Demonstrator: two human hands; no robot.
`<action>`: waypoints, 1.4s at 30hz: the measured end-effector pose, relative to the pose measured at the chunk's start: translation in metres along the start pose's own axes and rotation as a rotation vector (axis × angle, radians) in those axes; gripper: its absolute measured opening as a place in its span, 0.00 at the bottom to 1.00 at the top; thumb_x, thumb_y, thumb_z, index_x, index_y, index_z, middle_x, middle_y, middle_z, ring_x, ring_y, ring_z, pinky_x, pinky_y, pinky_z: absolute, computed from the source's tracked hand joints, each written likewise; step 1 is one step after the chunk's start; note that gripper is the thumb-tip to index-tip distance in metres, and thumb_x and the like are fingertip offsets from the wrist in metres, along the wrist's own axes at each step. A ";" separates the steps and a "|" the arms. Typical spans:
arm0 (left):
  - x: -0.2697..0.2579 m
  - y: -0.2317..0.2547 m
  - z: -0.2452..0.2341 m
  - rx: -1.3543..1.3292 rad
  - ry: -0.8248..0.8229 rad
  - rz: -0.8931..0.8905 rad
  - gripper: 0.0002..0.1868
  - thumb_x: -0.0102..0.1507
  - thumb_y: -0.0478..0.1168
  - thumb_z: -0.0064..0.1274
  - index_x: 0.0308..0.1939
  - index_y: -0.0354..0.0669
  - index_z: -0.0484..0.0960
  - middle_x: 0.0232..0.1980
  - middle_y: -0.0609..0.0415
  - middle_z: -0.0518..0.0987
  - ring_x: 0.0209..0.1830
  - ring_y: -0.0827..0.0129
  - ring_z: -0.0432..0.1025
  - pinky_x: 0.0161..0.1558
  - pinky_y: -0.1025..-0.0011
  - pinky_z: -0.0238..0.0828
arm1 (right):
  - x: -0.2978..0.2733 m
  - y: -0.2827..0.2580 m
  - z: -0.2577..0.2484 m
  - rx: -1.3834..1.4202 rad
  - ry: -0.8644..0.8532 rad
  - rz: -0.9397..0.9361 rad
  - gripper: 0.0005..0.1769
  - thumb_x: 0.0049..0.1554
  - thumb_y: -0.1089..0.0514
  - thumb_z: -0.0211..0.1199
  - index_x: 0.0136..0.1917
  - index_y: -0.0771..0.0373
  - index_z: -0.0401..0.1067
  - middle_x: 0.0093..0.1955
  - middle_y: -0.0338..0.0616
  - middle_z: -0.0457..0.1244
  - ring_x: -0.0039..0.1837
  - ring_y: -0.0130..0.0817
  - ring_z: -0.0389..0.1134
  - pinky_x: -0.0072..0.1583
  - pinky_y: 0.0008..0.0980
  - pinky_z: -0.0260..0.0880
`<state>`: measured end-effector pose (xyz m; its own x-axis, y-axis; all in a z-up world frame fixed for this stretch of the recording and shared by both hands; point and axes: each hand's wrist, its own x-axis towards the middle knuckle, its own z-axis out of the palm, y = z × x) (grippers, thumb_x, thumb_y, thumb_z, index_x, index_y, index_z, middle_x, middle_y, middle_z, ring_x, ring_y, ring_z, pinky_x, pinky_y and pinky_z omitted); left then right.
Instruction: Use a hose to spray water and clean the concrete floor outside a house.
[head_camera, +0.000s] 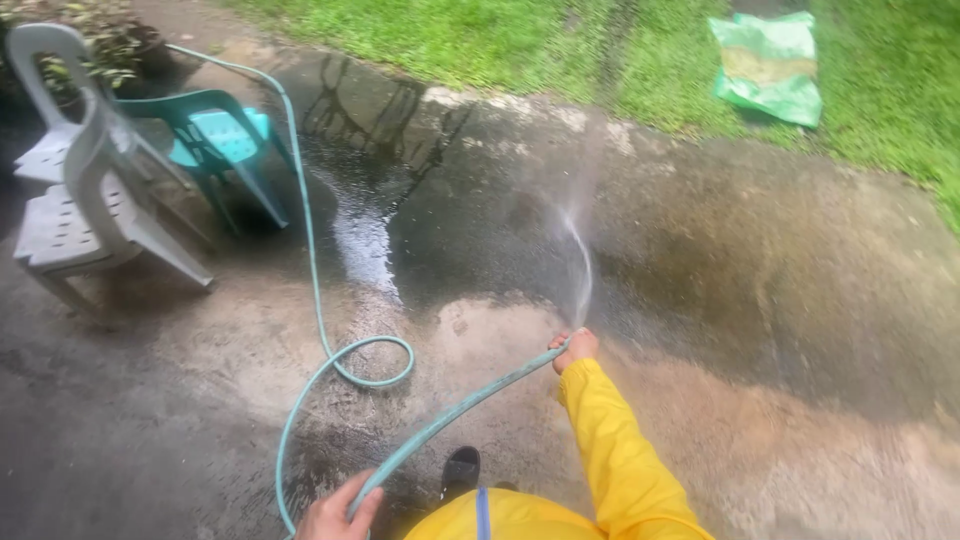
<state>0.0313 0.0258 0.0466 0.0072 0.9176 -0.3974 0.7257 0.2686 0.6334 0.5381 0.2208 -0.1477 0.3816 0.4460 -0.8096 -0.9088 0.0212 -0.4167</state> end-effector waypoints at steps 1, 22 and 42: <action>0.002 0.014 0.000 0.042 -0.074 -0.012 0.23 0.58 0.58 0.60 0.57 0.69 0.84 0.37 0.52 0.90 0.40 0.63 0.87 0.48 0.65 0.81 | -0.003 -0.015 -0.018 -0.025 0.068 -0.093 0.05 0.64 0.57 0.42 0.49 0.59 0.57 0.35 0.45 0.55 0.32 0.34 0.52 0.33 0.36 0.53; 0.004 0.170 0.040 0.215 -0.406 0.280 0.24 0.59 0.59 0.56 0.57 0.60 0.84 0.28 0.45 0.85 0.32 0.55 0.83 0.40 0.61 0.78 | -0.078 -0.158 -0.266 0.384 0.260 -0.357 0.16 0.69 0.45 0.37 0.46 0.57 0.54 0.35 0.41 0.54 0.33 0.32 0.52 0.35 0.34 0.56; 0.101 0.085 0.085 0.227 -0.533 0.505 0.25 0.58 0.58 0.59 0.56 0.54 0.85 0.41 0.43 0.88 0.47 0.58 0.84 0.49 0.62 0.78 | -0.166 -0.111 -0.286 0.556 0.547 -0.515 0.06 0.67 0.56 0.40 0.55 0.48 0.57 0.37 0.43 0.57 0.32 0.32 0.54 0.35 0.38 0.57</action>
<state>0.1520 0.1165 0.0039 0.6642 0.6323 -0.3989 0.6692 -0.2650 0.6943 0.6237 -0.1115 -0.0848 0.6577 -0.2180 -0.7210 -0.5016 0.5874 -0.6352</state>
